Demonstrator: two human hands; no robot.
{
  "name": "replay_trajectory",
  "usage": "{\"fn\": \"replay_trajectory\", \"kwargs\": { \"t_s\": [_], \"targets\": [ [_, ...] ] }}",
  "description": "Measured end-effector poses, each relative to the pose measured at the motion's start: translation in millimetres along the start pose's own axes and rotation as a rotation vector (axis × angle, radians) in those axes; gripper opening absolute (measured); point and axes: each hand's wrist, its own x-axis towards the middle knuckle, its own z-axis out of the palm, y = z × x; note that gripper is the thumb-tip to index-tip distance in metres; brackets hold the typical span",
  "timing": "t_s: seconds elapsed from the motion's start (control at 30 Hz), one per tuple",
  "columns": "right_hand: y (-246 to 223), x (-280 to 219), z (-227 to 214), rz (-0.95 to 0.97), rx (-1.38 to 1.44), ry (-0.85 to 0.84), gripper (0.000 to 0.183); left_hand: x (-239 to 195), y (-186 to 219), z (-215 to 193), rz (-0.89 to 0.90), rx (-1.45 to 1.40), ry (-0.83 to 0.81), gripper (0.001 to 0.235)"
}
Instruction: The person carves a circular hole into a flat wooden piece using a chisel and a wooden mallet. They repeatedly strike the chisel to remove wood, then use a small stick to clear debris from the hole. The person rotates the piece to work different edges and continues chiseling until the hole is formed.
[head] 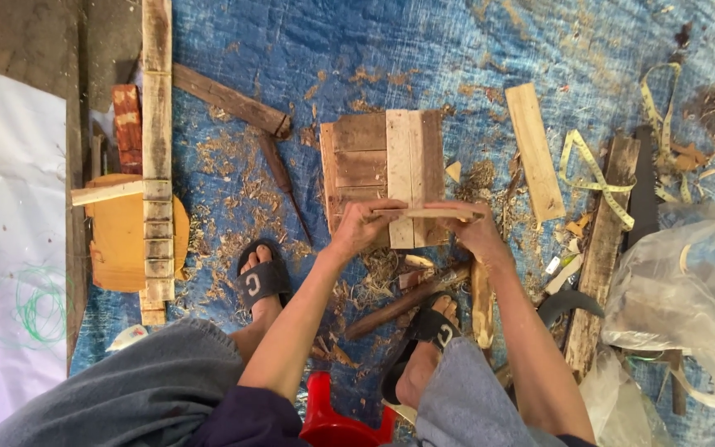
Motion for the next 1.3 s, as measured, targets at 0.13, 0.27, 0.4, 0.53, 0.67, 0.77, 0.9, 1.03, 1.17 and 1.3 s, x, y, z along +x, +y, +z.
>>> {"fn": "replay_trajectory", "kwargs": {
  "t_s": [0.13,0.27,0.4,0.53,0.67,0.77,0.9,1.03,1.17,1.3],
  "targets": [
    [-35.0,-9.9,24.2,-0.004,0.034,-0.01,0.042,1.4,-3.1,-1.7,0.084,0.068,-0.006,0.025],
    [-22.9,-1.8,9.0,-0.088,-0.094,-0.026,0.035,7.6,11.4,-6.7,0.115,0.212,0.023,0.027],
    [5.9,15.1,1.7,0.125,-0.186,0.097,0.049,5.8,-18.6,2.2,0.059,0.173,0.078,0.009],
    [-2.0,7.3,7.0,0.102,0.027,0.07,0.043,2.4,6.2,-1.3,-0.255,-0.129,0.116,0.018],
    [-44.5,-4.2,8.3,0.137,0.324,-0.021,0.05,6.0,11.2,-0.7,-0.644,-0.636,0.147,0.036],
    [-6.4,5.6,1.5,0.207,0.422,-0.048,0.042,4.7,-42.2,7.4,-0.644,-0.704,0.168,0.035],
    [34.3,-3.1,9.9,0.278,0.604,0.027,0.025,-1.4,-54.9,7.3,-0.653,-0.79,0.22,0.036],
    [48.7,-20.2,26.0,0.241,0.579,0.006,0.022,-0.5,-58.6,6.6,-0.656,-0.848,0.263,0.038],
    [37.5,-30.0,38.7,0.081,0.496,0.108,0.043,0.9,-66.2,6.9,-0.65,-0.854,0.294,0.038],
    [27.7,-32.9,34.6,0.043,0.55,0.099,0.058,-2.3,-68.1,9.3,-0.656,-0.868,0.299,0.039]
  ]
}}
